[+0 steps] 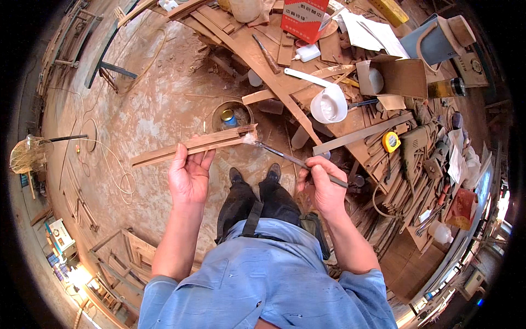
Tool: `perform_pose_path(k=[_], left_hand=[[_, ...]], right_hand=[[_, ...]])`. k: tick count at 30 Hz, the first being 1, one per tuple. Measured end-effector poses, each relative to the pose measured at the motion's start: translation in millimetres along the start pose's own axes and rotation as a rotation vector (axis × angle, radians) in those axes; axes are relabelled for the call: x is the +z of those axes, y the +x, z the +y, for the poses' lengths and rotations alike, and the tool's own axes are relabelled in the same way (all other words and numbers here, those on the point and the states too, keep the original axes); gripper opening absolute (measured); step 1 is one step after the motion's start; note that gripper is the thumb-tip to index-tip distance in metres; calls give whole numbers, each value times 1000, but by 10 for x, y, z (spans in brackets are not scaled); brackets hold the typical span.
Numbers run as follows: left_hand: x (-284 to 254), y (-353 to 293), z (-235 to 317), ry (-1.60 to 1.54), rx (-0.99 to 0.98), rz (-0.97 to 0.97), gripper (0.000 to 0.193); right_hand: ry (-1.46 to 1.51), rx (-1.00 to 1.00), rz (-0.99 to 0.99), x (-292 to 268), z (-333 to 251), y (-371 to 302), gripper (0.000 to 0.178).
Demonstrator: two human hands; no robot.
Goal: The person applies glue to the edges of a large wooden panel and a smaller wooden strip using a brush. They then use a hammer to tap the pieces together, assembling them into a larger structure. The person also retrieves and positions metal clamps to secure the assembly.
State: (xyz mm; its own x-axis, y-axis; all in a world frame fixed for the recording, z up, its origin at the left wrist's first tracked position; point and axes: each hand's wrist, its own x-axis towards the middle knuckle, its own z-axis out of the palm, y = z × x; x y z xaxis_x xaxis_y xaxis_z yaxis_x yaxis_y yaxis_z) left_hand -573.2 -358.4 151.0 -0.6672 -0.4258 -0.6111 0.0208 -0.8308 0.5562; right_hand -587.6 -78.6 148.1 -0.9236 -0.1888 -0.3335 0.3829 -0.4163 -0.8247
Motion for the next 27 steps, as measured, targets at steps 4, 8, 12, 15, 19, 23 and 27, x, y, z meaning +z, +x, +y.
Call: perform_pose_path(k=[4,8,12,15,19,23,27], left_hand=[[-15,0,6,13,11,5,25],[-25,3,-11,14,9,13,26],[-44,-12,-1,9,20,24,26],[-87,-8,12,5,23,20,26],[-9,-52,12,-28,-5,54,26],[-74,-18,28,21,27,29,25],[-61,-15,18,1,12,26,24]], right_hand=[[139,-94,4,25,-47,-32,17],[42,-11,0,117,-24,-29,17],[-72,24,84,16,-41,-4,18],[101,-78,70,-5,-64,-35,19],[-95,-34,50,33,-57,-33,18],[24,-51,122,-66,-33,1,16],[-56,-115,10,65,-109,-59,13]])
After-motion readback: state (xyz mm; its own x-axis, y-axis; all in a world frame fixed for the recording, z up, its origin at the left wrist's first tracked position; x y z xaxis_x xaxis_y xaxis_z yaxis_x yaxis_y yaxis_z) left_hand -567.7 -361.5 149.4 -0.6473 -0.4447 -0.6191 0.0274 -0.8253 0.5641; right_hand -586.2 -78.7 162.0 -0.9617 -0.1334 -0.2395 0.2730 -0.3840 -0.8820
